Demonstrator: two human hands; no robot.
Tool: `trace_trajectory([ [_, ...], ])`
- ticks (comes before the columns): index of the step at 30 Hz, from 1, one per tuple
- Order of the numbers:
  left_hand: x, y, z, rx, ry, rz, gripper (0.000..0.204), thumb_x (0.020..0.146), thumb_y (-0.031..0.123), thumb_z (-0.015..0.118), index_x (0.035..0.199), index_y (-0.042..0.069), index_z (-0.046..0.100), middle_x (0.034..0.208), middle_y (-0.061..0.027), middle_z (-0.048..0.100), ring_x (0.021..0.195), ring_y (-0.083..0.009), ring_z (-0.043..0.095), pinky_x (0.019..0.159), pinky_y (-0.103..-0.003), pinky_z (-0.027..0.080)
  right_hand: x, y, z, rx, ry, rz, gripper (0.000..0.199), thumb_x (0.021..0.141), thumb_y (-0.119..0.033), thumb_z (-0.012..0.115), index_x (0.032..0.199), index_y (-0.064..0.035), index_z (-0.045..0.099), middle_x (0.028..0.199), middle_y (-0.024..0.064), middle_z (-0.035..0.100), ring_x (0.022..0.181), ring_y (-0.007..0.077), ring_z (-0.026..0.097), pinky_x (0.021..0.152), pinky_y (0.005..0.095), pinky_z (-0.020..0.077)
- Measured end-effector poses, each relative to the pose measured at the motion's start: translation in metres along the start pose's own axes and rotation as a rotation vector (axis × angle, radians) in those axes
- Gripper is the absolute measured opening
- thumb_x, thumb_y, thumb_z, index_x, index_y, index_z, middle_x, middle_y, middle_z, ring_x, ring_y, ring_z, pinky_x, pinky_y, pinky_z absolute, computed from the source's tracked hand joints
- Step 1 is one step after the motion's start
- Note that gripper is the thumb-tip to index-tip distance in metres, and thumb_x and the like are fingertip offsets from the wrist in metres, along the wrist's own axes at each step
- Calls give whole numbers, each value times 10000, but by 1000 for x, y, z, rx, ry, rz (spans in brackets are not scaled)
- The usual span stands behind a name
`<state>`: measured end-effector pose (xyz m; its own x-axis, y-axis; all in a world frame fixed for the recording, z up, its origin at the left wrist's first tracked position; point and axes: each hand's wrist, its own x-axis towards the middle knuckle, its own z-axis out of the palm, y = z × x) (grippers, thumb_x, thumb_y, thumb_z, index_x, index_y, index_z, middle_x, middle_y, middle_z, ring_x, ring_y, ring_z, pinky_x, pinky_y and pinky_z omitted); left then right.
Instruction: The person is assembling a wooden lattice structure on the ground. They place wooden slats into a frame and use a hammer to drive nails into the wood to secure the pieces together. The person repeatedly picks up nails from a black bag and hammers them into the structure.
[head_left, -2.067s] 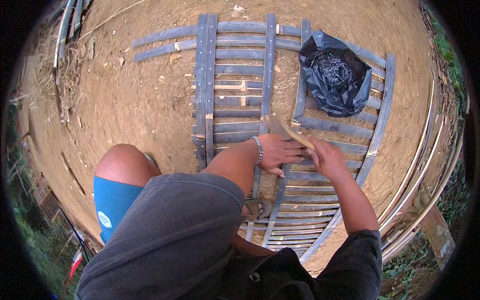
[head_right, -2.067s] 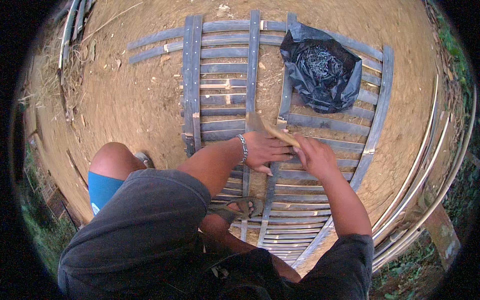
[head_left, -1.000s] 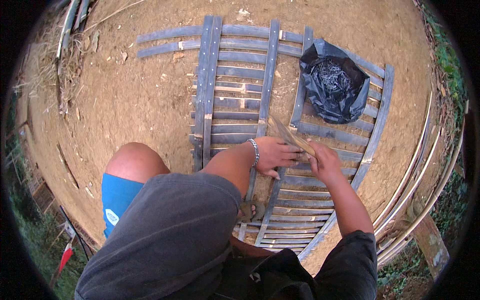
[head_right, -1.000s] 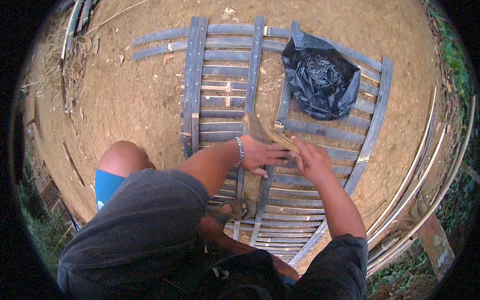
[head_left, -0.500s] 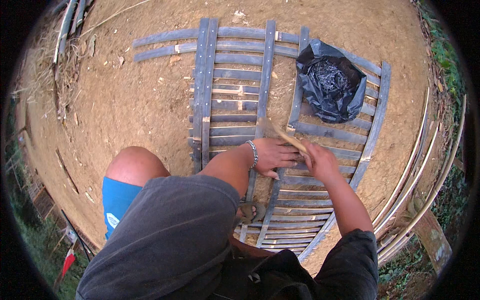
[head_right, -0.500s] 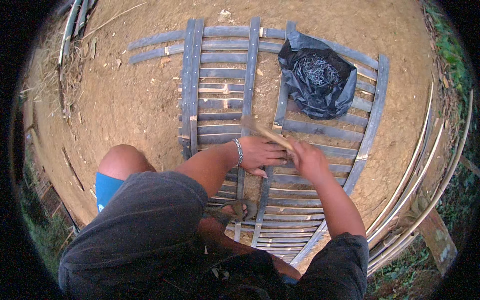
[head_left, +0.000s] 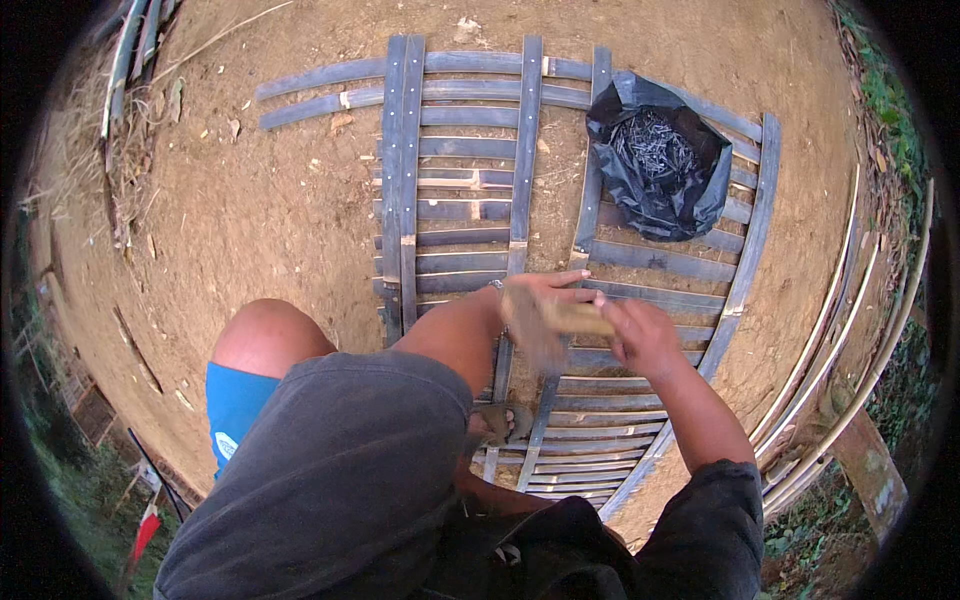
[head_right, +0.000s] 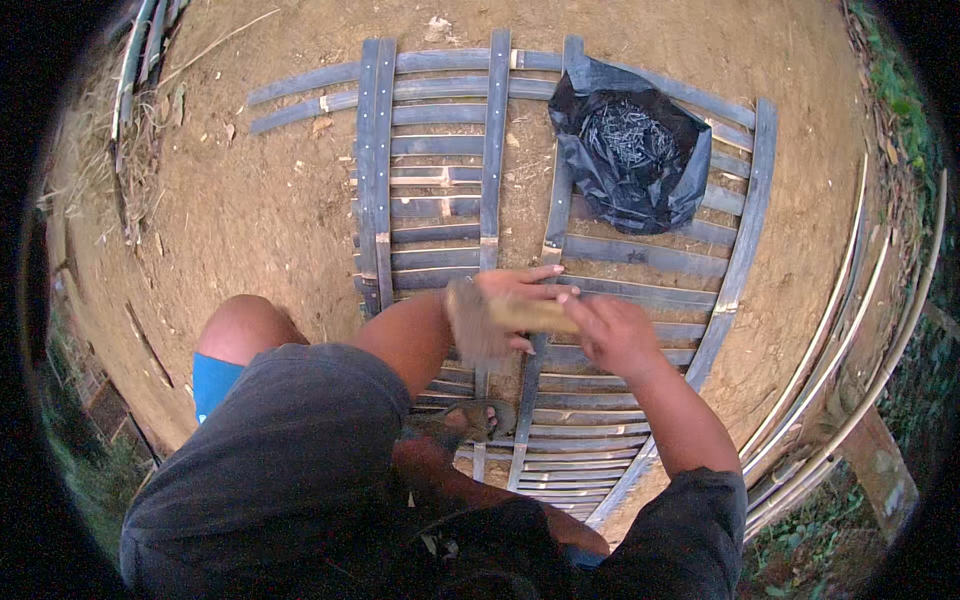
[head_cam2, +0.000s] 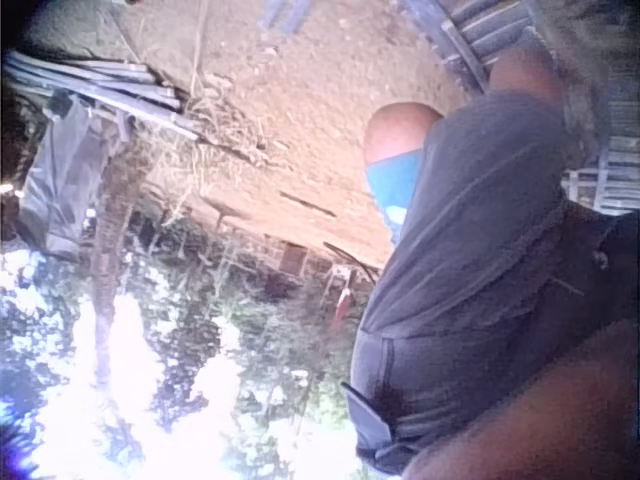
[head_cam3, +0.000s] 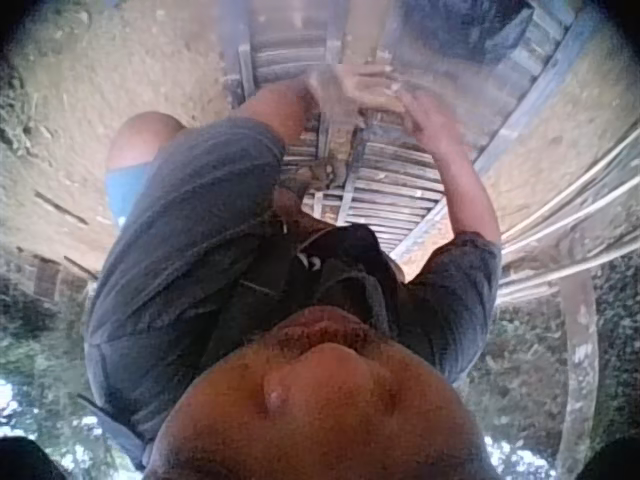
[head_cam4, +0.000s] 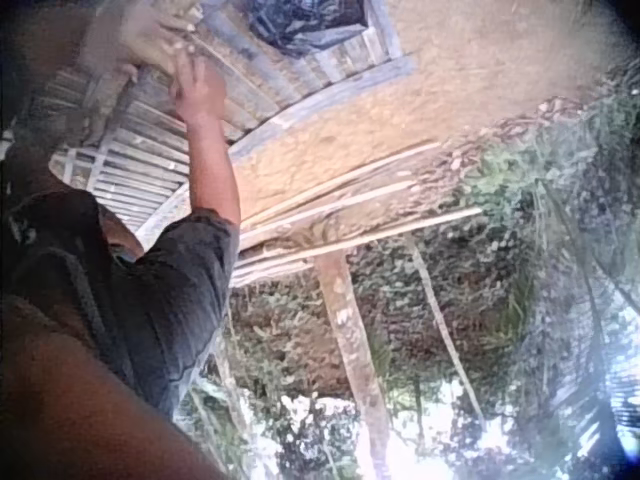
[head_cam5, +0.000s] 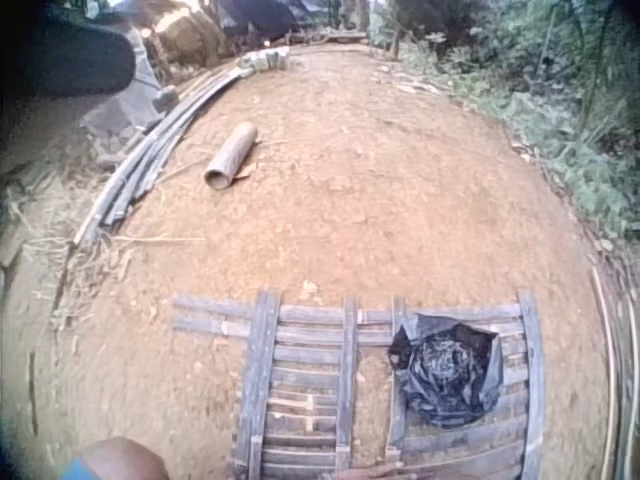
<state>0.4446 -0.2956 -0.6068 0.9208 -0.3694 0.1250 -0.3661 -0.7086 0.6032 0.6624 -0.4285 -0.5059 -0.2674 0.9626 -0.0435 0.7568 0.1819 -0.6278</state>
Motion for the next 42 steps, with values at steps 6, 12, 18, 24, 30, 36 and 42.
trace_trajectory([
  [6,-1,1,2,-189,-17,-45,805,918,571,647,1546,103,457,1603,-123,436,1545,-317,309,1301,-562,146,5,2,4,-134,-118,333,765,727,-84,764,1450,-224,557,955,81,651,815,318,681,652,458,554],
  [12,0,0,-6,32,120,24,764,913,559,648,1530,140,481,1598,-114,450,1529,-290,347,1298,-542,169,12,2,0,-7,29,20,704,749,-110,773,1416,-208,572,947,87,653,802,317,682,660,464,559],
  [18,0,3,-16,-11,82,16,733,885,540,689,1470,120,552,1576,-122,472,1491,-301,404,1281,-549,225,12,1,0,-23,-50,149,686,777,-105,760,1424,-220,565,956,91,650,810,329,680,648,464,549],
  [24,-1,4,5,-155,-9,-88,711,923,514,660,1493,109,530,1593,-134,454,1528,-298,345,1275,-523,249,3,7,5,-87,-148,338,567,878,-136,728,1418,-209,574,968,113,655,819,359,678,661,469,552],
  [30,0,6,-1,31,-17,-43,721,936,574,602,1475,98,545,1574,-165,474,1532,-279,346,1285,-532,193,-16,-13,27,233,237,417,400,973,-137,676,1362,-100,589,964,115,639,769,320,680,673,443,552],
  [36,1,6,-14,27,34,-55,695,929,489,599,1474,64,538,1587,-136,473,1530,-261,353,1298,-531,147,-6,-106,95,946,837,1071,494,997,-53,667,1402,-55,384,899,27,539,717,112,575,603,296,508],
  [42,-1,4,-9,132,109,-58,734,840,388,622,1478,43,515,1591,-120,476,1515,-252,388,1302,-509,162,31,-148,143,1066,1092,1162,569,990,-6,657,1437,-76,312,902,48,554,665,113,557,587,277,497],
])
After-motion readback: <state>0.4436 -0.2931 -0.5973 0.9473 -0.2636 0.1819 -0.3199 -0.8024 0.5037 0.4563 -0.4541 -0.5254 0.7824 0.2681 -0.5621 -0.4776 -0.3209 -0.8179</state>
